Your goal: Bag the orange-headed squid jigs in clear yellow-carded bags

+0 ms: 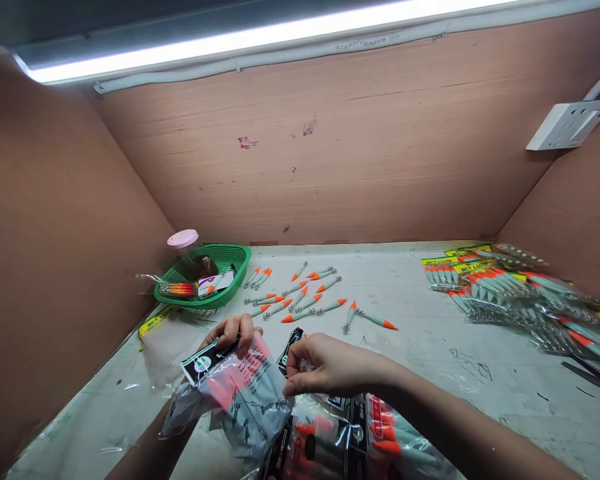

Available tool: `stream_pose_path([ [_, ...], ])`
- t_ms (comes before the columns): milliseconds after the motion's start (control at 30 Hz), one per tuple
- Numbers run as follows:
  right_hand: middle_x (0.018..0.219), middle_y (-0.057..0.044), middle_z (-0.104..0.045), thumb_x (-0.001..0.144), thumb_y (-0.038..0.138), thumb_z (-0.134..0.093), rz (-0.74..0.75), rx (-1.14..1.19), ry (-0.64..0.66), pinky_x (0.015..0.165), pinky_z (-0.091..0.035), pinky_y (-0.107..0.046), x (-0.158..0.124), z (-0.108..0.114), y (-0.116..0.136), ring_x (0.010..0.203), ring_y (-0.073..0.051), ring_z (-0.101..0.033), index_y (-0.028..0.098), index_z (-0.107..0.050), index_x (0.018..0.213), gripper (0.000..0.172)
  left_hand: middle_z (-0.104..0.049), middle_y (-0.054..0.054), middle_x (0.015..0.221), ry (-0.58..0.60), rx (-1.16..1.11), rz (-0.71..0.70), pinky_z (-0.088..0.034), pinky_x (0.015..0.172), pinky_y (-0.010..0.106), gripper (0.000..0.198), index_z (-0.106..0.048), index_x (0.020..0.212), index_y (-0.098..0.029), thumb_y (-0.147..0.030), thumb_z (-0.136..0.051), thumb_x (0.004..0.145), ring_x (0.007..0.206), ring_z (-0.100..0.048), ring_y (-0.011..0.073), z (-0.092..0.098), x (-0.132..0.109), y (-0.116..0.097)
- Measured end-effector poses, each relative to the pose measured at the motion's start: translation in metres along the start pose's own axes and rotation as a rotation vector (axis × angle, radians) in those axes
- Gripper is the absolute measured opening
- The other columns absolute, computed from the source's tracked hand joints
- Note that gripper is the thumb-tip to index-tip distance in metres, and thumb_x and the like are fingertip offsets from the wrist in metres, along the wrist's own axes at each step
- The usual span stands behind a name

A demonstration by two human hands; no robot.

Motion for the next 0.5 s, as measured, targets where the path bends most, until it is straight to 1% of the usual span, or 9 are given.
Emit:
stream_pose_path([
  [67, 0.064, 0.005, -0.043, 0.078, 0.046, -0.064, 0.024, 0.057, 0.051, 0.053, -0.028, -0.021, -0.002, -0.003, 0.002, 0.058, -0.008, -0.035, 0.016, -0.051, 0.072, 0.032, -0.039, -0.004, 0.055, -0.025, -0.002, 0.028, -0.037, 0.061, 0.029, 0.059, -0.028, 0.057, -0.022, -0.049, -0.081, 0.048, 0.051, -0.033, 0.0115, 0.003, 0.001, 0.003],
  [100, 0.064, 0.005, -0.043, 0.078, 0.046, -0.063, 0.046, 0.073, 0.06, 0.053, -0.027, -0.021, -0.004, -0.003, 0.003, 0.058, -0.008, -0.034, 0.016, -0.05, 0.071, 0.033, -0.039, -0.004, 0.055, -0.035, -0.003, 0.049, -0.037, 0.059, 0.028, 0.06, -0.029, 0.057, -0.022, -0.051, -0.081, 0.046, 0.051, -0.033, 0.0113, 0.005, 0.002, 0.005],
  [133, 0.064, 0.005, -0.042, 0.079, 0.047, -0.062, 0.082, 0.088, 0.042, 0.052, -0.026, -0.021, -0.006, -0.002, 0.006, 0.058, -0.008, -0.033, 0.017, -0.049, 0.071, 0.034, -0.04, -0.004, 0.055, -0.044, -0.005, 0.072, -0.037, 0.057, 0.028, 0.06, -0.03, 0.056, -0.022, -0.054, -0.08, 0.046, 0.051, -0.034, 0.0112, 0.006, 0.003, 0.007],
  [167, 0.063, 0.005, -0.041, 0.08, 0.048, -0.061, 0.125, 0.109, -0.003, 0.051, -0.026, -0.022, -0.008, 0.002, 0.008, 0.057, -0.008, -0.032, 0.017, -0.048, 0.07, 0.034, -0.041, -0.004, 0.056, -0.053, -0.006, 0.099, -0.037, 0.054, 0.028, 0.059, -0.031, 0.056, -0.022, -0.056, -0.078, 0.048, 0.051, -0.035, 0.0111, 0.008, 0.004, 0.009],
  [267, 0.06, 0.006, -0.036, 0.079, 0.05, -0.061, 0.242, 0.232, -0.239, 0.047, -0.022, -0.022, -0.018, 0.024, 0.005, 0.053, -0.007, -0.028, 0.019, -0.044, 0.067, 0.037, -0.043, -0.004, 0.058, -0.086, -0.012, 0.187, -0.033, 0.045, 0.025, 0.052, -0.037, 0.06, -0.022, -0.056, -0.076, 0.052, 0.047, -0.037, 0.0097, 0.01, 0.007, 0.016],
  [300, 0.059, 0.006, -0.035, 0.078, 0.051, -0.061, 0.255, 0.289, -0.319, 0.046, -0.021, -0.022, -0.02, 0.033, -0.001, 0.05, -0.007, -0.026, 0.019, -0.044, 0.067, 0.038, -0.044, -0.004, 0.059, -0.1, -0.015, 0.216, -0.031, 0.041, 0.024, 0.05, -0.039, 0.062, -0.022, -0.055, -0.076, 0.052, 0.045, -0.036, 0.0088, 0.011, 0.008, 0.019],
  [367, 0.055, 0.008, -0.032, 0.077, 0.051, -0.062, 0.234, 0.357, -0.459, 0.043, -0.018, -0.022, -0.023, 0.049, -0.016, 0.047, -0.006, -0.023, 0.02, -0.044, 0.069, 0.037, -0.045, -0.005, 0.061, -0.133, -0.022, 0.263, -0.028, 0.039, 0.023, 0.048, -0.044, 0.068, -0.021, -0.052, -0.077, 0.052, 0.042, -0.036, 0.0072, 0.011, 0.008, 0.022],
  [433, 0.053, 0.008, -0.032, 0.076, 0.05, -0.063, 0.211, 0.327, -0.582, 0.041, -0.017, -0.022, -0.023, 0.064, -0.026, 0.045, -0.006, -0.022, 0.02, -0.047, 0.07, 0.035, -0.05, -0.004, 0.066, -0.164, -0.027, 0.308, -0.033, 0.042, 0.022, 0.046, -0.049, 0.075, -0.021, -0.048, -0.079, 0.053, 0.047, -0.043, 0.0076, 0.009, 0.007, 0.025],
  [500, 0.053, 0.007, -0.035, 0.076, 0.047, -0.063, 0.233, 0.257, -0.687, 0.041, -0.018, -0.022, -0.023, 0.076, -0.027, 0.044, -0.006, -0.025, 0.019, -0.049, 0.069, 0.033, -0.054, -0.003, 0.073, -0.185, -0.023, 0.355, -0.038, 0.05, 0.022, 0.047, -0.053, 0.082, -0.02, -0.037, -0.084, 0.051, 0.056, -0.051, 0.0091, 0.008, 0.008, 0.029],
])
Point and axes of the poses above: each hand's wrist, its own x-axis towards the middle knuckle, its own z-axis out of the back of the hand, y = z × x, the point moved 7 cm from there along x, towards the middle knuckle
